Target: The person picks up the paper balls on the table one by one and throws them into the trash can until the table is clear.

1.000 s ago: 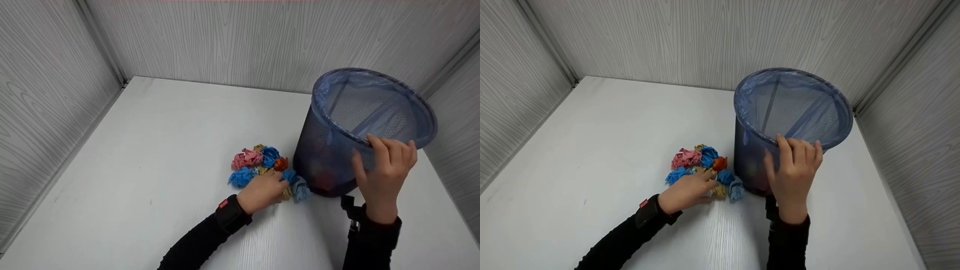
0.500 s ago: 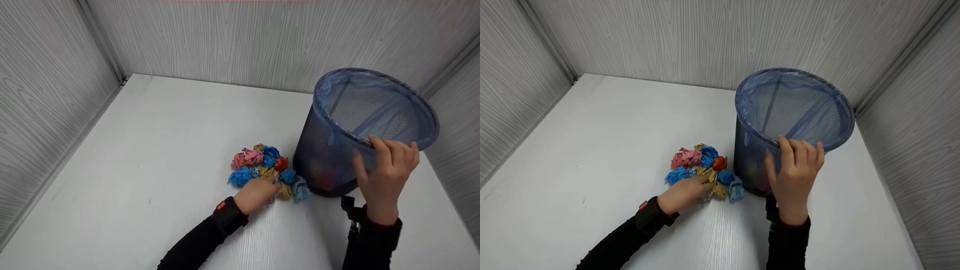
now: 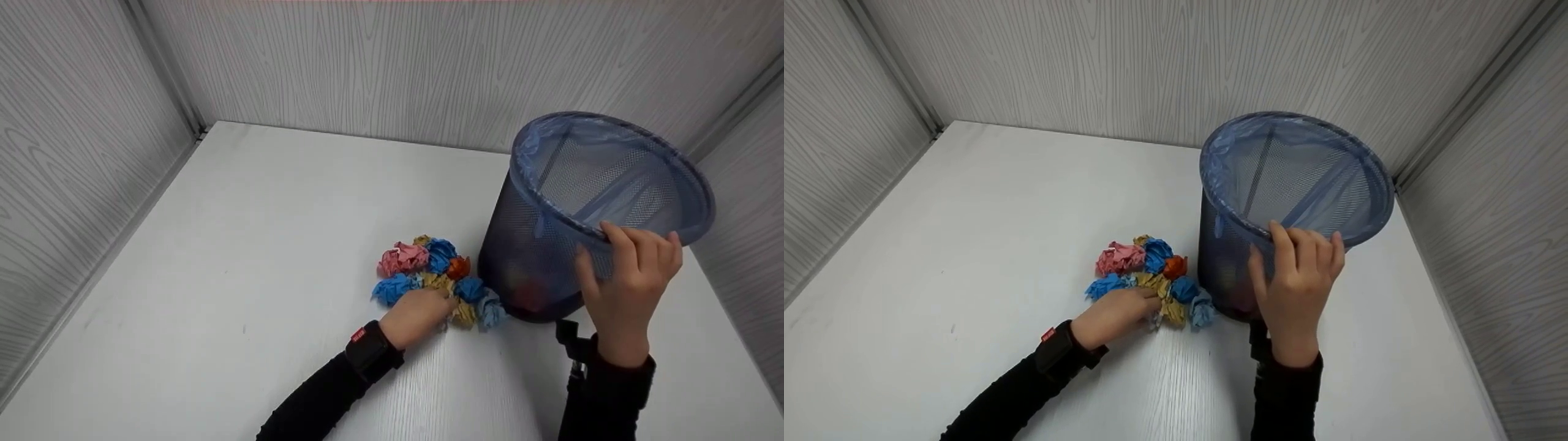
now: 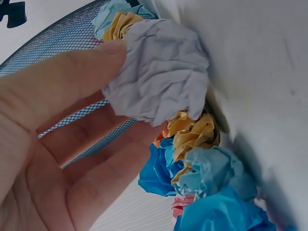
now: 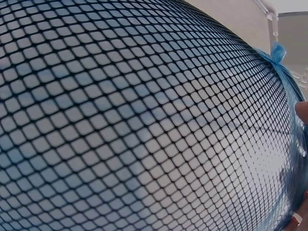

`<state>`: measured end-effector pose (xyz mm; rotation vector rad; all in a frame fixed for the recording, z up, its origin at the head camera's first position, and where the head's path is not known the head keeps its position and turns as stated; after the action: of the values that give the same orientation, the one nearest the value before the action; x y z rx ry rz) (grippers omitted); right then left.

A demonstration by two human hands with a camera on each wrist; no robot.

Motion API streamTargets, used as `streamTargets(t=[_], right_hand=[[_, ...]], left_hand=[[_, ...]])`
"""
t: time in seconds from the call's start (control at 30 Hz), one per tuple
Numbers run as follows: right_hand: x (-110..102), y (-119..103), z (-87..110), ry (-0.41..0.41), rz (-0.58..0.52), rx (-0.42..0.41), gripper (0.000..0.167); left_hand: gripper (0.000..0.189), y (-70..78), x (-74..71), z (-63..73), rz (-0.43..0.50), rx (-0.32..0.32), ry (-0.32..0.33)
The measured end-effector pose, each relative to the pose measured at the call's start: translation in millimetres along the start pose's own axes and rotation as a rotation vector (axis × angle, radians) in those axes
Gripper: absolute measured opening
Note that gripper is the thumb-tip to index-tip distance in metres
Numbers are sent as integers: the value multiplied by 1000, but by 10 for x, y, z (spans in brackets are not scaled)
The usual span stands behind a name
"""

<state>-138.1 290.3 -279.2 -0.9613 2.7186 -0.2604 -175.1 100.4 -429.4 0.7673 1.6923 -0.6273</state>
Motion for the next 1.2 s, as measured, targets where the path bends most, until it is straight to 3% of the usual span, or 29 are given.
streamTargets(t=[0.4, 0.6, 0.93, 1.03, 1.2], right_hand=[[-3, 35, 37, -11, 6, 6, 29], [-8, 36, 36, -6, 10, 2, 30], [6, 31, 32, -21, 6, -2, 30], [9, 32, 30, -24, 4, -3, 30], [4, 34, 19, -20, 6, -7, 31]], left_hand=[[11, -5, -20, 6, -20, -7, -40], [16, 4, -69, 22, -8, 5, -20], [18, 79, -321, 57, -22, 55, 13], [17, 90, -480, 57, 22, 72, 81], [8, 88, -829, 29, 138, 123, 306]])
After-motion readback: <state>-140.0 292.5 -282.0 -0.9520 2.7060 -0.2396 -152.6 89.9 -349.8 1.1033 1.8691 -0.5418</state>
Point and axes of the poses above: each hand's wrist, its own z-axis away from the middle knuckle, its own x-axis out of the palm, y = z × x, the point moved 6 cm from there along -z, towards the middle knuckle, and after that the axes turned 9 degrees about -z, right-handed, at the moved point
